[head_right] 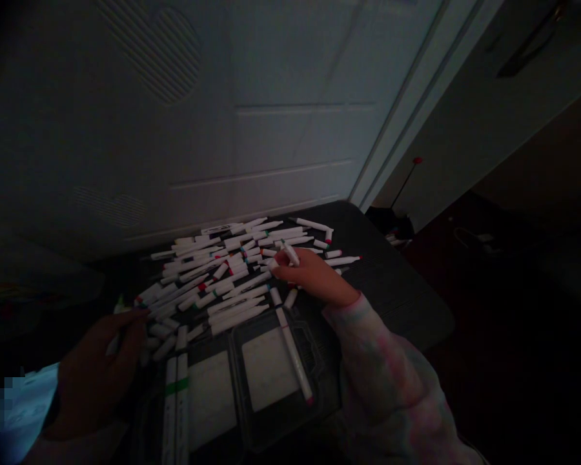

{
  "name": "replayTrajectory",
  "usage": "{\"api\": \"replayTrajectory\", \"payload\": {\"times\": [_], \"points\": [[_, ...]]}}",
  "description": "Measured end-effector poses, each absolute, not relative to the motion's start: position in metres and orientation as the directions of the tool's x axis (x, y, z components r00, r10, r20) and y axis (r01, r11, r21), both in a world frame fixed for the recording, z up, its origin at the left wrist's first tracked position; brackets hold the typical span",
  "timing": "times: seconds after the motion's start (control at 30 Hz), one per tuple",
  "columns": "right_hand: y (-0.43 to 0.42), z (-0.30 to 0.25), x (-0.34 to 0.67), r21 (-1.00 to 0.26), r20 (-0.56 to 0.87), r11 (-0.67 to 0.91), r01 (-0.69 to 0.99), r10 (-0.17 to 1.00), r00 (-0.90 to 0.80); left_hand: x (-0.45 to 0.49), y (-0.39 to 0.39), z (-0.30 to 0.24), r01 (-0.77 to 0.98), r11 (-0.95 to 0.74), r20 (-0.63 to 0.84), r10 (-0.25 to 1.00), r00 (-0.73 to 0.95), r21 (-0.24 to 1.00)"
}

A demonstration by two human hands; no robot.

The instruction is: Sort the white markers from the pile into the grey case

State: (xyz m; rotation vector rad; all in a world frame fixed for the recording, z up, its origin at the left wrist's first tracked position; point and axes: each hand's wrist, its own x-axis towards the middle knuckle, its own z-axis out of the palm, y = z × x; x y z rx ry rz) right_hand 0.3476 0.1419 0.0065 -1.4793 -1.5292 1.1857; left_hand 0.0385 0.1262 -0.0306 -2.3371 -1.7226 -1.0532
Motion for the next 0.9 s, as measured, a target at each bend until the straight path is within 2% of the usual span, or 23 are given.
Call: {"api": "replayTrajectory", "payload": {"times": [0.07,0.13,0.2,0.3,0.47,0.9], "points": [[0.141,0.0069,0.3476,-0.978,-0.185,-0.17,0.122,0.975,-0.124,0.0382,0.1261,-0.0306,0.859,-0.378,0.541,0.828,0.147,0.346],[0.1409,0.0055,0.3466,-0.967,-0.207,-0.229,-0.109,0.962,-0.176,0.0381,0.1261,-0.03,0.861,-0.378,0.527,0.835,0.158,0.341],[0.1417,0.004,0.345,-0.917,-0.19,-0.259,-0.302,0.952,-0.241,0.0382,0.126,-0.0292,0.866,-0.369,0.514,0.843,0.159,0.338],[0.1434,0.0048,0.3424,-0.821,-0.18,-0.324,-0.47,0.928,-0.326,0.0385,0.1261,-0.029,0.864,-0.365,0.506,0.848,0.156,0.346],[0.1448,0.0094,0.3413,-0.733,-0.21,-0.394,-0.554,0.906,-0.368,0.0383,0.1261,-0.0306,0.859,-0.385,0.538,0.828,0.16,0.337],[0.1425,0.0099,0.3428,-0.705,-0.185,-0.386,-0.594,0.91,-0.372,0.0376,0.127,-0.0302,0.864,-0.376,0.517,0.84,0.165,0.335]]}}
